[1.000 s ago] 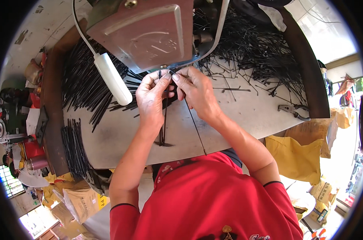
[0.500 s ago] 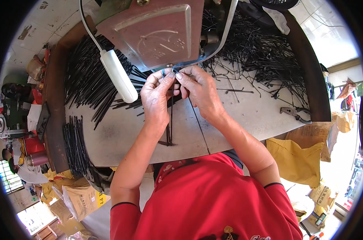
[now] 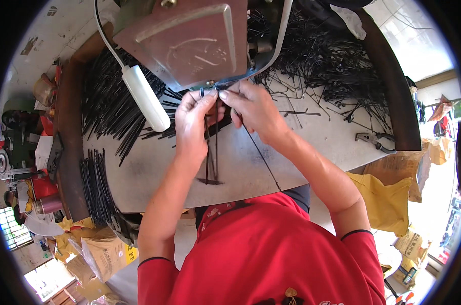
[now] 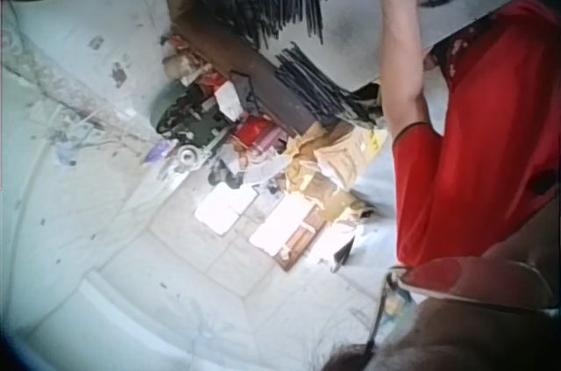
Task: The person repeatedly picks up thin black metal rods from a pile on a workbench and uses a manual bending machine to bend them into a U-shape. The person handles the rods one by one, feeding them into the machine and removing the finished pieces.
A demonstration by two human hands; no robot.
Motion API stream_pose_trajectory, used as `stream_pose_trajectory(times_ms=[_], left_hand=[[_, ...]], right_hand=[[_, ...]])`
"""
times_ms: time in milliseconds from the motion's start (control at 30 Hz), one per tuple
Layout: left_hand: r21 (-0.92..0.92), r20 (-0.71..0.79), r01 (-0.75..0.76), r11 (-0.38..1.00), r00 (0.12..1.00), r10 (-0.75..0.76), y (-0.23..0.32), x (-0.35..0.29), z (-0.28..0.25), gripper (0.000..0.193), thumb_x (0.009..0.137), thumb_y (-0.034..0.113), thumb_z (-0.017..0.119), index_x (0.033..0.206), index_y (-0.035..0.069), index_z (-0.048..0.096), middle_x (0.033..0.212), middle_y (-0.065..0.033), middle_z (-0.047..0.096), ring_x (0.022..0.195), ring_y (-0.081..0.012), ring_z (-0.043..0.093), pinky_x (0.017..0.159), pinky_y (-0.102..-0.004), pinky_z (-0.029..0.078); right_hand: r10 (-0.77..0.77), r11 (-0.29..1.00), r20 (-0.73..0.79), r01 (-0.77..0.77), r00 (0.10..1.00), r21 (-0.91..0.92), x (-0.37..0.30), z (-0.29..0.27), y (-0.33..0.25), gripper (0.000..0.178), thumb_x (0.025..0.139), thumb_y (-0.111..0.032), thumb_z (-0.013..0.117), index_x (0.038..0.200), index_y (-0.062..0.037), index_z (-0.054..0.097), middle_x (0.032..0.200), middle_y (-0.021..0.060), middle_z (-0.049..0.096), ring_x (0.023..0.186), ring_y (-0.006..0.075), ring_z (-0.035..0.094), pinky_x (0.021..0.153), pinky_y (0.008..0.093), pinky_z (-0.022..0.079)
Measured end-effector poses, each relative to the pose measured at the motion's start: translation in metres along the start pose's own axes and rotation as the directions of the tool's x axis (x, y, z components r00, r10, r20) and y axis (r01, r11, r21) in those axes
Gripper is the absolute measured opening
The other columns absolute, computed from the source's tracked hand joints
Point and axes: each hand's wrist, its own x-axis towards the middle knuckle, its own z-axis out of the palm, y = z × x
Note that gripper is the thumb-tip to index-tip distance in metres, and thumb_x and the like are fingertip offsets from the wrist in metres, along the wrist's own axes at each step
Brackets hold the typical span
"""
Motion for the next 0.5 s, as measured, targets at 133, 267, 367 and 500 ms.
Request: stream_pose_trajectory(times_ms=[133,267,367,500], left_hand=[[0.040,0.074,-0.043,0.998,0.996,0.040,-0.013,-0.014,-0.003,0.016,0.086,0.017,0.064,0.089,0.007,0.051,0.075,-0.0052,0.063,0.063,-0.0101,0.058,0.058,-0.0219,0.042],[0.048,0.102,-0.067,0.997,0.993,0.062,-0.014,-0.011,-0.006,0.020,0.087,0.019,0.066,0.088,0.007,0.049,0.070,-0.0058,0.064,0.054,-0.0089,0.056,0.052,-0.0188,0.039],[0.023,0.106,-0.045,0.999,0.993,0.042,-0.014,-0.009,-0.003,0.019,0.086,0.016,0.066,0.088,0.007,0.049,0.070,-0.0064,0.064,0.054,-0.0092,0.056,0.051,-0.0192,0.039],[0.041,0.121,-0.102,0.994,0.988,0.096,-0.015,-0.006,-0.004,0.020,0.086,0.014,0.067,0.087,0.006,0.048,0.069,-0.0066,0.063,0.055,-0.0104,0.057,0.052,-0.0205,0.043]], right_hand=[[-0.032,0.994,-0.084,0.040,0.996,0.100,-0.020,0.001,0.025,0.024,0.094,-0.021,0.054,0.096,0.0027,0.059,0.067,0.0037,0.060,0.047,0.0062,0.049,0.037,0.0223,0.035],[-0.044,0.990,-0.040,0.049,0.998,0.134,-0.024,0.000,0.021,0.023,0.094,-0.020,0.053,0.100,0.0011,0.059,0.069,0.0029,0.060,0.048,0.0059,0.049,0.038,0.0216,0.034],[-0.012,0.988,-0.030,0.016,0.999,0.153,-0.023,-0.002,0.022,0.022,0.094,-0.019,0.053,0.101,0.0003,0.060,0.069,0.0023,0.059,0.048,0.0057,0.049,0.038,0.0214,0.033],[-0.033,0.991,-0.006,0.033,0.999,0.129,-0.024,-0.004,0.020,0.020,0.093,-0.018,0.053,0.099,-0.0001,0.060,0.068,0.0018,0.059,0.048,0.0055,0.049,0.038,0.0210,0.033]])
